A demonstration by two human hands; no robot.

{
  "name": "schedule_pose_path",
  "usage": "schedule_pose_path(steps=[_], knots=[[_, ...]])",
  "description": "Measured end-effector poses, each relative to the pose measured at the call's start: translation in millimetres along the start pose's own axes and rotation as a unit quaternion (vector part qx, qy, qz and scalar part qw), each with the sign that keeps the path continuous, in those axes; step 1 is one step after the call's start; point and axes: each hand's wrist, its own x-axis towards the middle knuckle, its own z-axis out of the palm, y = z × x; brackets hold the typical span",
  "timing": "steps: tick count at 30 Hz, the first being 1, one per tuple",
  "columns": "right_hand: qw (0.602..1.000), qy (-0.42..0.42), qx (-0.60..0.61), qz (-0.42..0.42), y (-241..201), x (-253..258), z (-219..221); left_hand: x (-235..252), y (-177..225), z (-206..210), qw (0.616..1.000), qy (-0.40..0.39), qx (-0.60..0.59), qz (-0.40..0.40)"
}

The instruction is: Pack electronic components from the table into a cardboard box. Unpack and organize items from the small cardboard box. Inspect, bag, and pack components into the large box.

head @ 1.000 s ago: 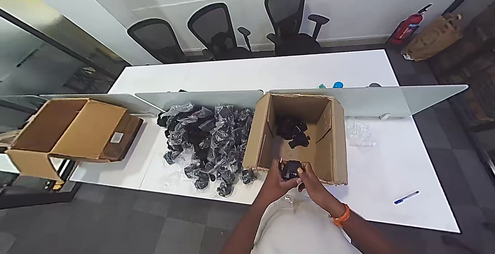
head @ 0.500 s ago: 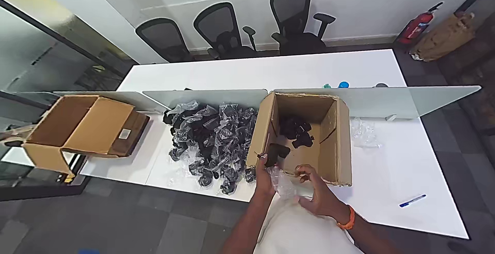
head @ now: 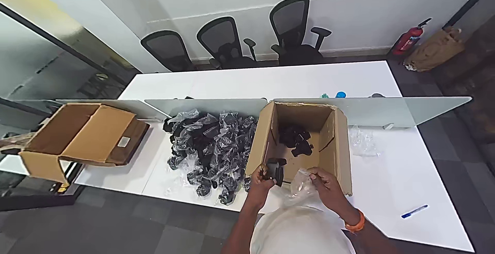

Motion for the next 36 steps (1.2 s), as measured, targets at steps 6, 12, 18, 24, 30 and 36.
schedule_pose_path(steps=[6, 12, 18, 24, 30, 36], knots=[[0.997, -0.035, -0.002, 0.07, 2.8, 9.2, -21.4, -16.3, -0.4, -4.7, 0.988, -0.115, -0.016, -0.106], [0.995, -0.061, 0.003, 0.084, 6.3, 11.8, -14.5, -8.0, -5.1, 17.8, 0.977, -0.061, 0.185, -0.086], [0.994, -0.075, 0.012, 0.075, 9.1, 13.6, -14.6, -1.2, -3.5, 14.9, 0.944, -0.229, 0.235, -0.045], [0.985, -0.15, -0.019, 0.088, 9.9, 17.2, -17.5, 0.1, -4.2, 14.4, 0.921, -0.271, 0.281, -0.004], [0.977, -0.143, -0.04, 0.154, 23.0, 16.5, -4.0, -1.6, -12.1, 18.5, 0.943, -0.234, 0.219, -0.09], [0.975, -0.143, -0.032, 0.169, 30.6, 17.1, -4.3, 8.2, -15.0, 15.0, 0.927, -0.226, 0.289, -0.072]])
